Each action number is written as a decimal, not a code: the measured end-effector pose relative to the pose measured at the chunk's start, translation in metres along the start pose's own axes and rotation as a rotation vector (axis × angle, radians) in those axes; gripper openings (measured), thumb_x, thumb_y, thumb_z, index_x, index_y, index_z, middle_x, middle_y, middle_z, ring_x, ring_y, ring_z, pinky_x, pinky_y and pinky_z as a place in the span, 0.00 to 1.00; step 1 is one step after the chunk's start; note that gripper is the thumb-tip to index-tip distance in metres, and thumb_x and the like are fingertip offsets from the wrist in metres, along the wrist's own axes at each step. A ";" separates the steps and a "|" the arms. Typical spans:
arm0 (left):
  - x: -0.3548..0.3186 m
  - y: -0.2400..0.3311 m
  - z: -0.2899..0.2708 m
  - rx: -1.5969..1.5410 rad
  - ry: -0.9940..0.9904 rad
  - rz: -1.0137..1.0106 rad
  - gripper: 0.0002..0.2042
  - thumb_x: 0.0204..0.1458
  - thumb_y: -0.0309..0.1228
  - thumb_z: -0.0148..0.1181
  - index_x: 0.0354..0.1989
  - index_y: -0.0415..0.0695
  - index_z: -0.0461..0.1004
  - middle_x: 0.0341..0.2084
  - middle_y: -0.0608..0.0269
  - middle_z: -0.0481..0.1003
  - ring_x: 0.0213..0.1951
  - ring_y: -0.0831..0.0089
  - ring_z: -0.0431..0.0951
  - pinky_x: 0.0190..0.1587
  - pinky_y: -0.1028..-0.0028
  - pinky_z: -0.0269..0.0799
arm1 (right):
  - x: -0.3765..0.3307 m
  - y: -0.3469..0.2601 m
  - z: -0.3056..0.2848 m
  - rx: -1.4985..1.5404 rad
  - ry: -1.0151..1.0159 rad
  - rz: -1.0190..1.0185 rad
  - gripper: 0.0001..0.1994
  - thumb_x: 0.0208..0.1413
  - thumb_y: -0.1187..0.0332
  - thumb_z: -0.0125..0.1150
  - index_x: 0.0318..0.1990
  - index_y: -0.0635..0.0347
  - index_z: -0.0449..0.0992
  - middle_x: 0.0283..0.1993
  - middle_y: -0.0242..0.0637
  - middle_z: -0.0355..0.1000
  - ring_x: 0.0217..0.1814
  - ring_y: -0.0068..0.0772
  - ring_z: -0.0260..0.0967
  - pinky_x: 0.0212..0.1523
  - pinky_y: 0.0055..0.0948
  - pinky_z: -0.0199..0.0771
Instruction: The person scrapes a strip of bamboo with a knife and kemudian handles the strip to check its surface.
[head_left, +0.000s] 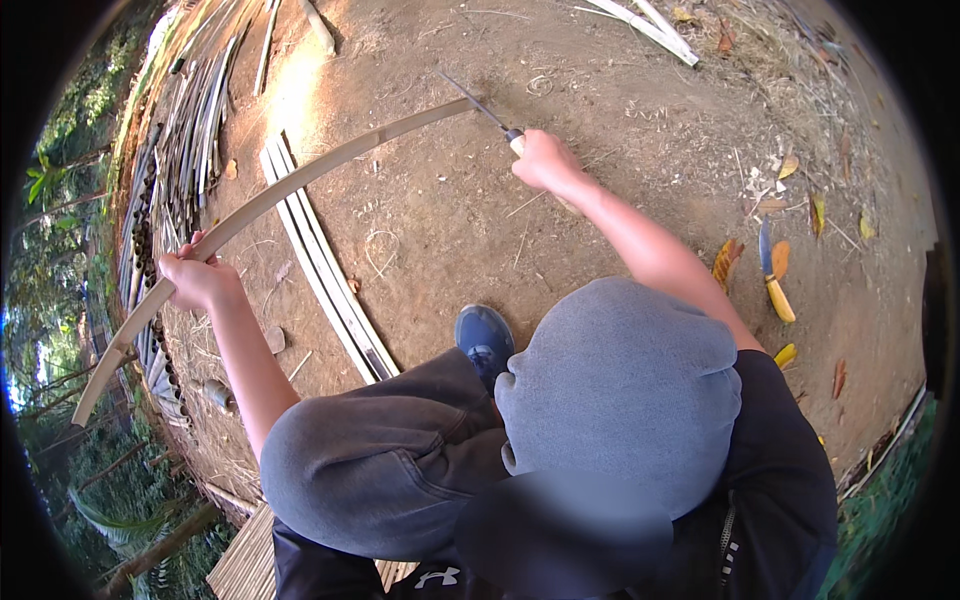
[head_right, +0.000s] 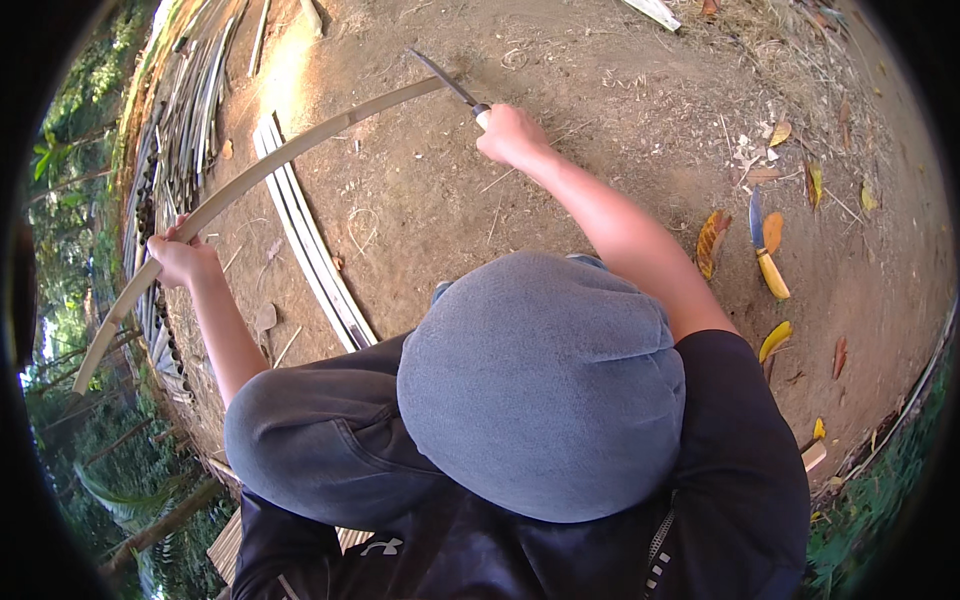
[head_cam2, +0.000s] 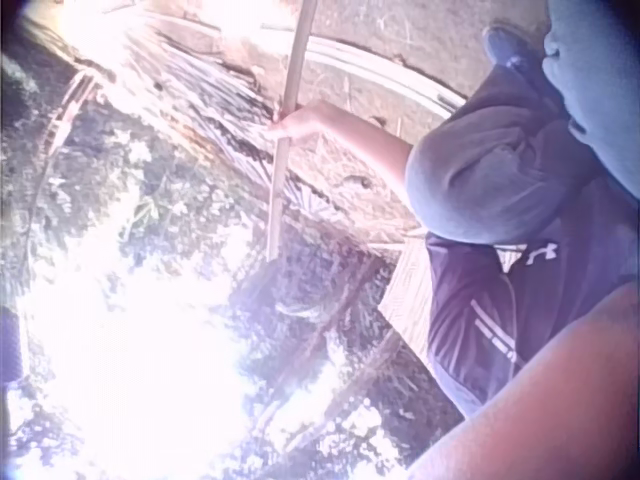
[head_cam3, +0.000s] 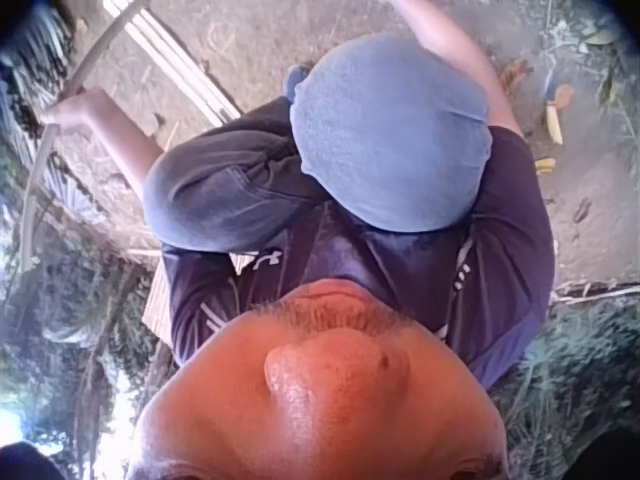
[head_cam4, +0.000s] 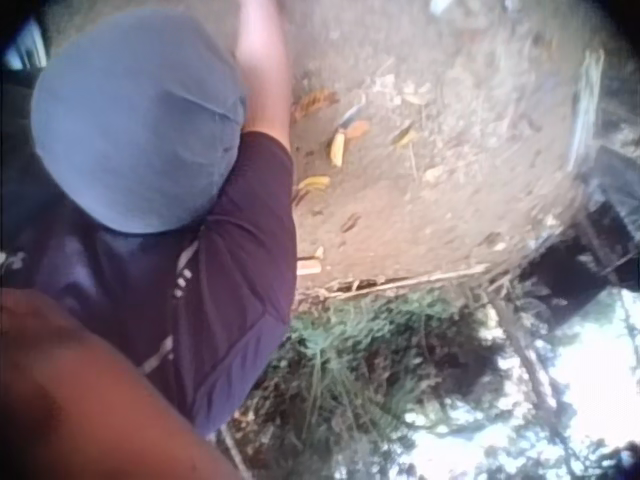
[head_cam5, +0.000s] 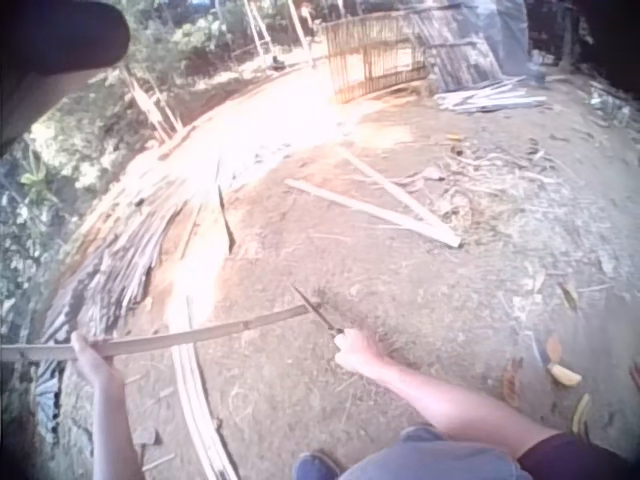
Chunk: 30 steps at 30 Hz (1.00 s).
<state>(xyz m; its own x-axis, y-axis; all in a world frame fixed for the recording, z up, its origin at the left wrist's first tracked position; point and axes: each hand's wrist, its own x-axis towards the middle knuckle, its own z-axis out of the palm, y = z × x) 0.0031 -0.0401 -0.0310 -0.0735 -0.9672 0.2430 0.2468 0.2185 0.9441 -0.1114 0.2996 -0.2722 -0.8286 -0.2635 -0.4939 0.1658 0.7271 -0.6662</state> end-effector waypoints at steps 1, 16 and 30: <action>0.002 -0.001 0.001 0.004 0.000 0.003 0.10 0.56 0.28 0.50 0.28 0.38 0.56 0.23 0.58 0.67 0.25 0.59 0.78 0.35 0.62 0.84 | -0.001 -0.004 0.000 -0.070 -0.026 0.001 0.13 0.52 0.72 0.58 0.45 0.64 0.75 0.40 0.45 0.77 0.39 0.40 0.78 0.37 0.40 0.77; 0.001 0.000 0.001 0.000 -0.021 -0.016 0.11 0.60 0.31 0.47 0.28 0.40 0.58 0.22 0.60 0.68 0.28 0.63 0.78 0.38 0.66 0.80 | 0.002 0.008 -0.002 -0.010 -0.021 -0.012 0.13 0.50 0.73 0.58 0.43 0.67 0.75 0.39 0.48 0.78 0.37 0.40 0.78 0.35 0.39 0.77; -0.005 0.009 0.002 -0.084 -0.111 0.020 0.12 0.58 0.27 0.46 0.21 0.43 0.56 0.14 0.64 0.62 0.19 0.66 0.71 0.35 0.65 0.82 | -0.022 -0.018 -0.006 -0.043 -0.065 -0.040 0.14 0.51 0.72 0.58 0.47 0.65 0.75 0.40 0.45 0.78 0.39 0.41 0.79 0.35 0.39 0.76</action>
<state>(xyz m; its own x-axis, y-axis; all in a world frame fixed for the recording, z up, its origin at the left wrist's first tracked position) 0.0041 -0.0332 -0.0238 -0.1731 -0.9414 0.2896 0.3291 0.2218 0.9179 -0.0993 0.2960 -0.2458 -0.7977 -0.3325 -0.5030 0.1088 0.7412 -0.6624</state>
